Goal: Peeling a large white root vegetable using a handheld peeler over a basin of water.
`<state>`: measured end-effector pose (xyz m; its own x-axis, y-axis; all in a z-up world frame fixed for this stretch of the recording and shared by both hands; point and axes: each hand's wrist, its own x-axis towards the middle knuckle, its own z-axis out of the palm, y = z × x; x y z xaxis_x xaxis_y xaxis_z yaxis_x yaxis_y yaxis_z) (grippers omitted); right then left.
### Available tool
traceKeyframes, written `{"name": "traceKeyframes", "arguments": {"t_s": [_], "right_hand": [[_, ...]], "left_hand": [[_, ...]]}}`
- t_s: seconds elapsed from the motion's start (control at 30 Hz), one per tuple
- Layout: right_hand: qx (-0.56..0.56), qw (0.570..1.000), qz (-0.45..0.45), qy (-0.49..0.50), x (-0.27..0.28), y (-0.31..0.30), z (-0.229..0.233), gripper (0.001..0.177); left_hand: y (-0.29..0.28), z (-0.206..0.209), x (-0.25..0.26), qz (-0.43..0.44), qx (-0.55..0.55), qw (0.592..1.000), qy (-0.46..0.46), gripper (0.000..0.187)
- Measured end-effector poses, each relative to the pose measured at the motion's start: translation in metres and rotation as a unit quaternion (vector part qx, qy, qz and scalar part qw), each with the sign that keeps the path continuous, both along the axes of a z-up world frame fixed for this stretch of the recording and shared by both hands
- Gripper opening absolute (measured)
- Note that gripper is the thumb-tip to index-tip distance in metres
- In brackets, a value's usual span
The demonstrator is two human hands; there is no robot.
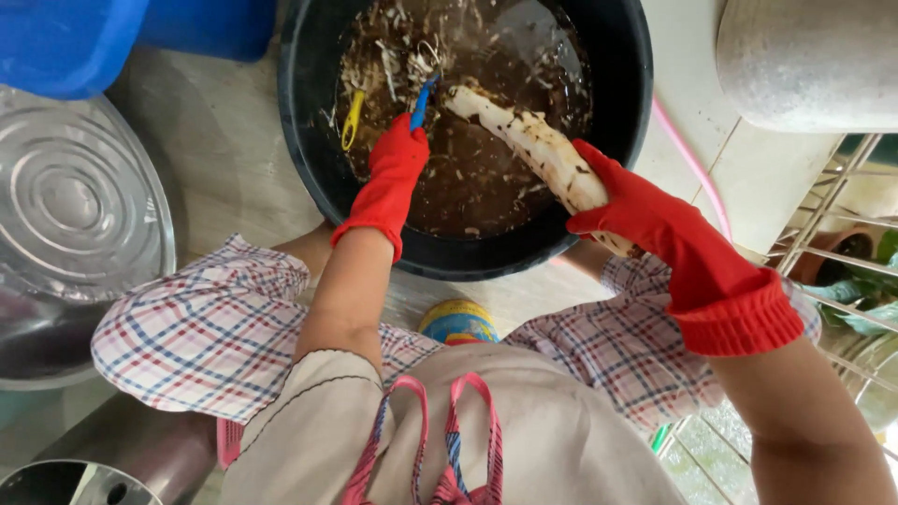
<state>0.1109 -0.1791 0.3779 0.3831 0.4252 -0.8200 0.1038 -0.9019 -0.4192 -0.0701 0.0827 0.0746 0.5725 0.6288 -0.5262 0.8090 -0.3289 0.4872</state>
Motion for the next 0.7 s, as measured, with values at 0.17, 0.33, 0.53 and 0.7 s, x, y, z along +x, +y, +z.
{"name": "traceKeyframes", "arguments": {"t_s": [0.17, 0.33, 0.53, 0.7], "right_hand": [[-0.017, 1.0, 0.02, -0.008, -0.004, 0.007, 0.018, 0.113], [-0.044, 0.996, 0.07, -0.031, -0.013, 0.001, 0.011, 0.116], [-0.041, 0.989, 0.133, -0.05, -0.01, -0.009, 0.002, 0.113], [-0.055, 0.988, 0.139, -0.048, -0.011, 0.0, 0.02, 0.112]], "left_hand": [[-0.071, 0.153, 0.005, -0.013, -0.059, 0.997, -0.037, 0.05], [-0.065, 0.152, 0.008, -0.084, -0.035, 0.995, -0.039, 0.045], [-0.008, 0.083, -0.002, -0.027, -0.043, 0.997, 0.05, 0.053], [-0.094, 0.179, 0.003, -0.088, -0.092, 0.991, -0.029, 0.05]]}}
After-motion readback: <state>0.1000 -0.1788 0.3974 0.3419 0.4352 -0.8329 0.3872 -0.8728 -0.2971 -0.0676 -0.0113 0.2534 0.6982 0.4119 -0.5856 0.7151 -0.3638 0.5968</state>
